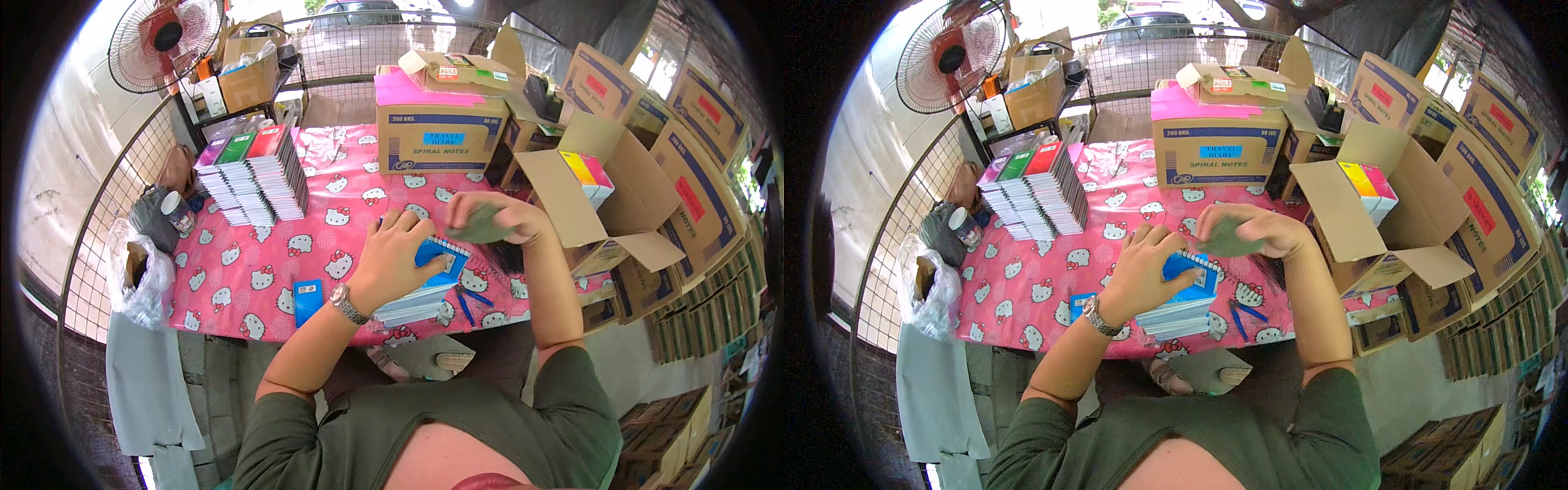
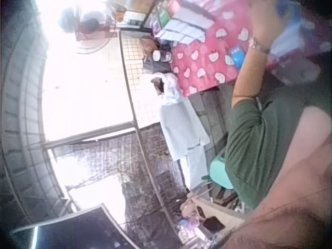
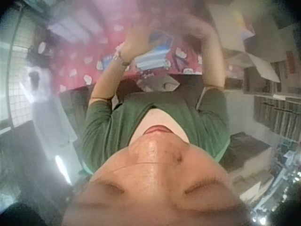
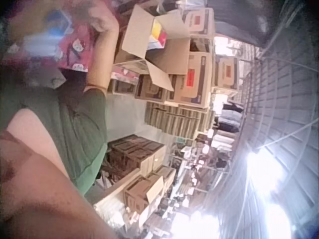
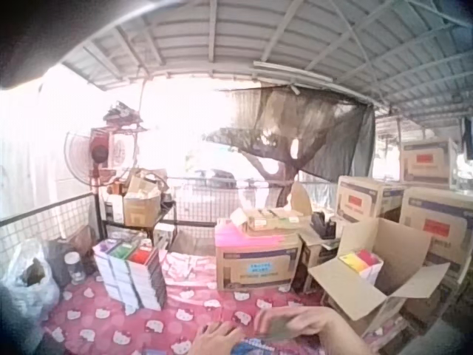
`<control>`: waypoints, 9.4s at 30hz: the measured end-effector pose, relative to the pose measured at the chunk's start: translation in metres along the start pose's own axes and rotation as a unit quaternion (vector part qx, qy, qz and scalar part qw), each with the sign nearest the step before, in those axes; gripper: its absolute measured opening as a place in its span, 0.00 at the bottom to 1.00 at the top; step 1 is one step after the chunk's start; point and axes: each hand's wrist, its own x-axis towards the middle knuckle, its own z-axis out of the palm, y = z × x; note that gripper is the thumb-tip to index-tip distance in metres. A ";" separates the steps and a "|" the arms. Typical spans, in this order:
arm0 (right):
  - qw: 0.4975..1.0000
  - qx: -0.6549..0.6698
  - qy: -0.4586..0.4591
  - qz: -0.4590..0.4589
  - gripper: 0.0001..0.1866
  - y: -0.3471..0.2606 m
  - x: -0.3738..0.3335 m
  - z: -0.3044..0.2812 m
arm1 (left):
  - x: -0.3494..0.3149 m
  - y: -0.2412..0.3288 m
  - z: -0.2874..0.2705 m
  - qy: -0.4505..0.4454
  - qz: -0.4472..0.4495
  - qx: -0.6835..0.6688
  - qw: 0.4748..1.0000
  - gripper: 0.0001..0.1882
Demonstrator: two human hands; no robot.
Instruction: The person manually binds spiral notebooks by threading a plastic coil through the holes and then places the finished notebooks into a cardboard box.
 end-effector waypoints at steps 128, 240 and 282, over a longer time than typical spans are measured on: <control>0.715 -0.489 0.383 0.320 0.24 0.255 -0.110 -0.008 | -0.115 -0.162 -0.018 -0.145 -0.363 0.233 0.890 0.12; 0.941 -0.311 0.088 0.104 0.28 0.011 0.018 -0.038 | -0.008 -0.031 -0.008 0.044 -0.079 -0.084 0.992 0.16; 0.539 -0.701 0.404 0.235 0.35 0.309 -0.103 0.031 | -0.033 -0.042 -0.002 0.112 -0.270 -0.269 0.918 0.09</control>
